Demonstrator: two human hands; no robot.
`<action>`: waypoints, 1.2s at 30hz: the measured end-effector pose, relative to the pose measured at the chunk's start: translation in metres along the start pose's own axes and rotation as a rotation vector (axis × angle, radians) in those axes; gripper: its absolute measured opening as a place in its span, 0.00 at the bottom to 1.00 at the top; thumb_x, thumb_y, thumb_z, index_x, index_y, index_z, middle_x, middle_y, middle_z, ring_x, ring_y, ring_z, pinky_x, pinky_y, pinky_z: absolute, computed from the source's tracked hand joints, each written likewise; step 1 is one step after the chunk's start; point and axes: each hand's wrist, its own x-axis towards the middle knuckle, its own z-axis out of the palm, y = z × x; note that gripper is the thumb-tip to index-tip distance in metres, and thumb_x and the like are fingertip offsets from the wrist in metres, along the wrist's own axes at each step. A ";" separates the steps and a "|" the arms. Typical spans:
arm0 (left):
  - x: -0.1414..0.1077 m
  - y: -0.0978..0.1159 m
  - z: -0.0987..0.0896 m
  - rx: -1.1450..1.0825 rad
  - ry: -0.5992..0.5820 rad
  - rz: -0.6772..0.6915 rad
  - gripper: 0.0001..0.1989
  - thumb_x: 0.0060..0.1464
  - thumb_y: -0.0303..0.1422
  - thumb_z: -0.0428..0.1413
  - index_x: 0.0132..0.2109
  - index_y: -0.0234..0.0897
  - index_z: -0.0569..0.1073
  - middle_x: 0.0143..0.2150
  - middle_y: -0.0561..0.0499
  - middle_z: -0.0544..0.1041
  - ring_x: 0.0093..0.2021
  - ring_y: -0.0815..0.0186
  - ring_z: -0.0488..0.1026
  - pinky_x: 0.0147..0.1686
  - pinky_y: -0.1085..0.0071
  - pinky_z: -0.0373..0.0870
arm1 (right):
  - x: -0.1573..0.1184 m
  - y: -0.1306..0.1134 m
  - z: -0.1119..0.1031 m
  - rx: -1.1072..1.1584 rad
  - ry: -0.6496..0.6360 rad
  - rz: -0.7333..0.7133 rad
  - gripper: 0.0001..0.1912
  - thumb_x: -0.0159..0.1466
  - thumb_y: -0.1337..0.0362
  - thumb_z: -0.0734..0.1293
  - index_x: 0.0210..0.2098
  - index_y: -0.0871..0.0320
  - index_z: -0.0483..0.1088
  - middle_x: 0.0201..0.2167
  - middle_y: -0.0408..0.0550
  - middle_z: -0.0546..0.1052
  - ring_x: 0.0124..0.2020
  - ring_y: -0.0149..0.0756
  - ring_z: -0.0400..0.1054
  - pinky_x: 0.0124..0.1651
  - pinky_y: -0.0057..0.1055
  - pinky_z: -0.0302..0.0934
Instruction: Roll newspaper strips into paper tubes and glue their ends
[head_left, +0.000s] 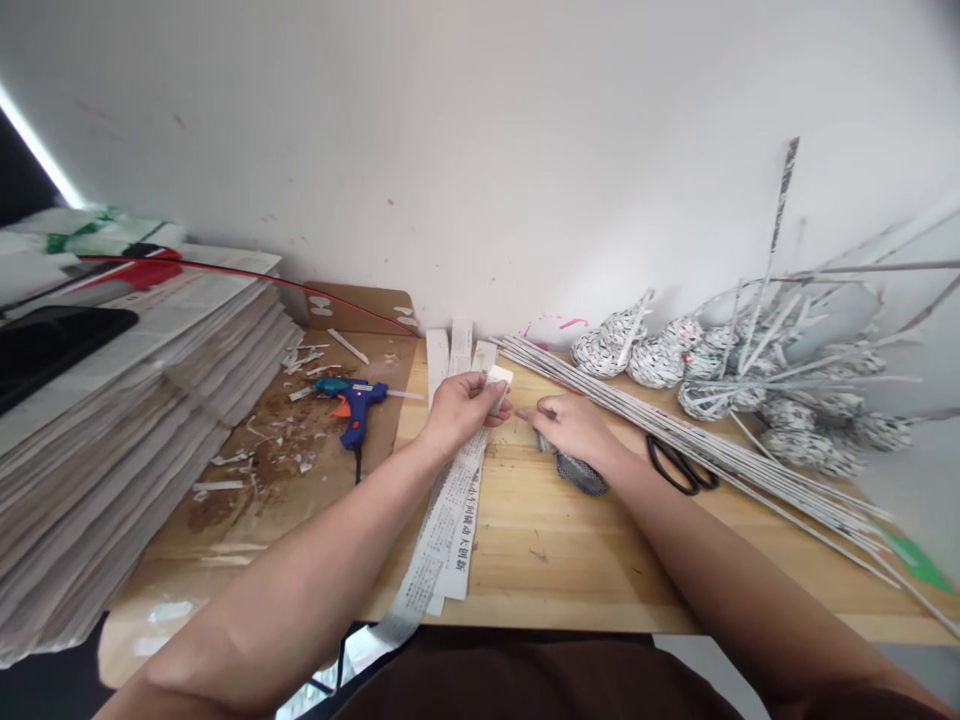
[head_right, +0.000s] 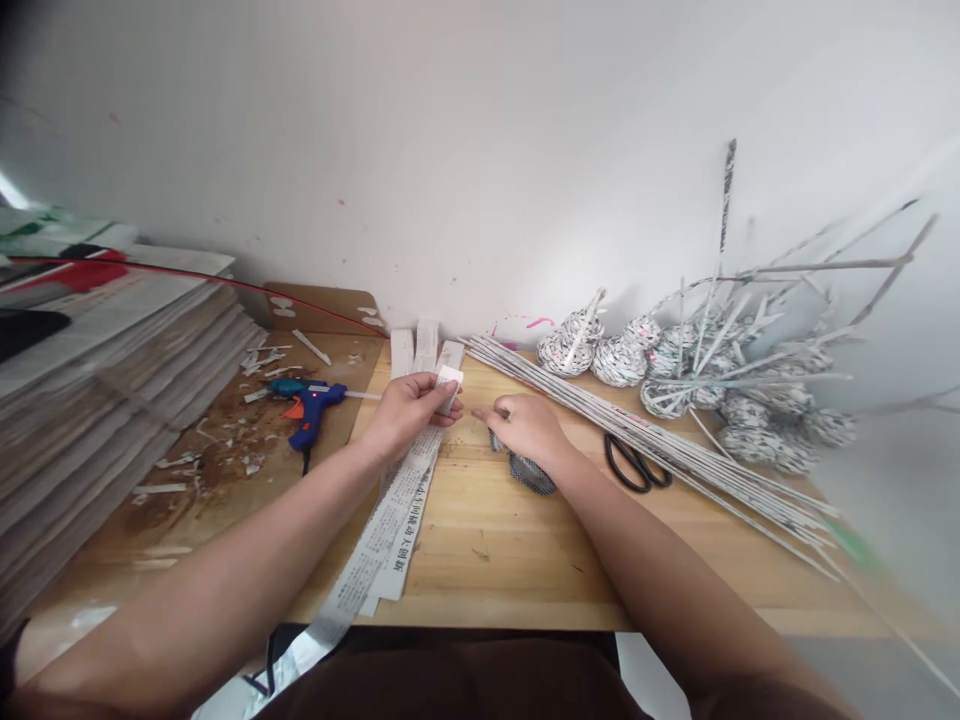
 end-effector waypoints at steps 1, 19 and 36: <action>0.000 0.000 0.000 -0.006 0.001 0.001 0.13 0.52 0.39 0.61 0.32 0.31 0.74 0.27 0.46 0.79 0.27 0.68 0.77 0.28 0.74 0.74 | -0.001 0.000 0.000 0.041 0.008 -0.001 0.25 0.63 0.45 0.62 0.19 0.56 0.68 0.19 0.45 0.73 0.23 0.34 0.65 0.27 0.29 0.51; 0.006 -0.002 -0.006 0.059 0.035 0.000 0.13 0.52 0.41 0.59 0.31 0.35 0.74 0.26 0.50 0.78 0.25 0.67 0.75 0.26 0.73 0.72 | 0.040 -0.021 0.016 1.306 -0.221 -0.025 0.16 0.54 0.51 0.74 0.33 0.58 0.78 0.27 0.46 0.77 0.30 0.33 0.70 0.29 0.27 0.58; 0.008 -0.005 -0.008 0.031 0.019 -0.068 0.15 0.49 0.43 0.62 0.32 0.33 0.75 0.27 0.49 0.78 0.25 0.69 0.74 0.25 0.75 0.70 | 0.046 -0.010 0.022 1.356 -0.293 -0.008 0.16 0.53 0.53 0.75 0.34 0.59 0.79 0.26 0.45 0.77 0.28 0.31 0.69 0.27 0.26 0.56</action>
